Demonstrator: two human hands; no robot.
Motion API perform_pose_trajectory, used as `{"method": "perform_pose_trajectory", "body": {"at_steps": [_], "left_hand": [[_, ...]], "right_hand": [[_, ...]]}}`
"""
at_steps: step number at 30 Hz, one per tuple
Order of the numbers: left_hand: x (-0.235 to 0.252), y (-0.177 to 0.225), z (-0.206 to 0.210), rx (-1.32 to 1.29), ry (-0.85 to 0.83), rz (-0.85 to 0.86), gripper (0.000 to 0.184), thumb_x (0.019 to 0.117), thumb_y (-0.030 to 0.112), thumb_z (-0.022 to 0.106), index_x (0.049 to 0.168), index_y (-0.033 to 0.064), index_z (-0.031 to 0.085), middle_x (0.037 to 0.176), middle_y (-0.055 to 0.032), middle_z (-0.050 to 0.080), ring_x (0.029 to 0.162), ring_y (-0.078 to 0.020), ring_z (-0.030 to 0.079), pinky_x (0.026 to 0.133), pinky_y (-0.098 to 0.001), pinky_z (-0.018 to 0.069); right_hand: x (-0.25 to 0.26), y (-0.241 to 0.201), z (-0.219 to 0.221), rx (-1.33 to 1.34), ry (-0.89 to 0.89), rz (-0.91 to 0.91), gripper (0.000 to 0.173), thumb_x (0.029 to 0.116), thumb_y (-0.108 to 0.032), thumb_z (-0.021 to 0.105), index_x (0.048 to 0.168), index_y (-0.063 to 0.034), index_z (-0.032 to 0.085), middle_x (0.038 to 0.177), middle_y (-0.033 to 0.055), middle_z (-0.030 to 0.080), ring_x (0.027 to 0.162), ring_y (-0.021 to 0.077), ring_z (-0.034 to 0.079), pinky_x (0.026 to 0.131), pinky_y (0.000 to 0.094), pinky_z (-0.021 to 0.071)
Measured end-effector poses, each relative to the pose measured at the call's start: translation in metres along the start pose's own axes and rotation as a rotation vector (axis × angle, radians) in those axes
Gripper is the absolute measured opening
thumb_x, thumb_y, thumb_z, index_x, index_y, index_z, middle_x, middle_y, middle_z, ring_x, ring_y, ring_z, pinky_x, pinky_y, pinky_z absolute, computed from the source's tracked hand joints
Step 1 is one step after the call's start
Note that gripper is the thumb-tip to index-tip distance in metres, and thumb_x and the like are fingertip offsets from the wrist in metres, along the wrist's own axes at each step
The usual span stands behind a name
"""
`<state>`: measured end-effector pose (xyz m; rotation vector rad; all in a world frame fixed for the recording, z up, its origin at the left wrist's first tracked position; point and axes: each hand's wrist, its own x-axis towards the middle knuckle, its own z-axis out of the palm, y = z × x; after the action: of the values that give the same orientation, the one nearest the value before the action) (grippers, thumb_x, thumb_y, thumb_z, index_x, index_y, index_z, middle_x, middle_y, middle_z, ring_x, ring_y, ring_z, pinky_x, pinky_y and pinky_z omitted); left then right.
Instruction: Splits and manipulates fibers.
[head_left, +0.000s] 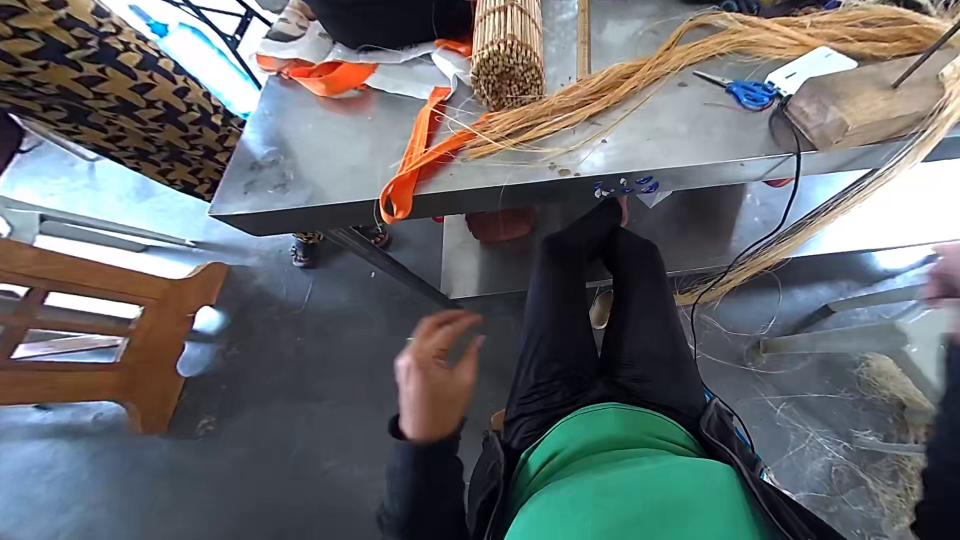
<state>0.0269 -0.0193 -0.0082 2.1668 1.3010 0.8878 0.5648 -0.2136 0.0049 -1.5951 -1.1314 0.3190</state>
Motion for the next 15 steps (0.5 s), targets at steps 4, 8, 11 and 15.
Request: {"method": "perform_pose_trajectory", "body": {"at_steps": [4,8,11,15], "left_hand": [[-0.011,0.043,0.067,-0.727,-0.26,0.007,0.021,0.095,0.002,0.062,0.112,-0.0062,0.073,0.114,-0.011,0.073,0.098,-0.0116,0.072,0.086,-0.0284,0.0614],[-0.011,0.058,0.101,-0.942,-0.364,-0.138,0.026,0.0945,0.002,0.061,0.117,-0.0065,0.069,0.113,-0.0072,0.072,0.088,-0.0052,0.069,0.077,-0.0228,0.0584],[-0.011,0.057,0.109,-1.052,-0.347,-0.207,0.021,0.09,-0.001,0.065,0.109,-0.0037,0.073,0.106,-0.0036,0.072,0.087,-0.0039,0.068,0.078,-0.0211,0.0583],[-0.015,0.056,0.121,-1.178,-0.269,-0.174,0.013,0.0893,-0.002,0.068,0.096,0.0015,0.078,0.104,-0.0034,0.074,0.096,-0.0094,0.07,0.085,-0.0271,0.06]], "right_hand": [[-0.035,-0.077,0.164,0.087,-0.355,0.063,0.01,0.0931,-0.009,0.068,0.092,-0.0009,0.073,0.078,-0.0045,0.071,0.062,-0.0028,0.061,0.058,0.0167,0.053],[-0.056,-0.088,0.226,0.269,-0.667,0.178,0.011,0.0924,-0.008,0.069,0.091,0.0018,0.074,0.079,-0.0034,0.069,0.064,-0.0062,0.058,0.059,0.0122,0.0492],[-0.058,-0.095,0.241,0.326,-0.719,0.278,0.007,0.0911,-0.004,0.07,0.088,0.0017,0.073,0.075,-0.0056,0.068,0.062,-0.0081,0.056,0.058,0.0102,0.0468],[-0.059,-0.095,0.243,0.253,-0.69,0.287,0.011,0.091,-0.006,0.071,0.084,0.0018,0.072,0.071,-0.0045,0.067,0.059,-0.0075,0.055,0.058,0.0118,0.0463]]}}
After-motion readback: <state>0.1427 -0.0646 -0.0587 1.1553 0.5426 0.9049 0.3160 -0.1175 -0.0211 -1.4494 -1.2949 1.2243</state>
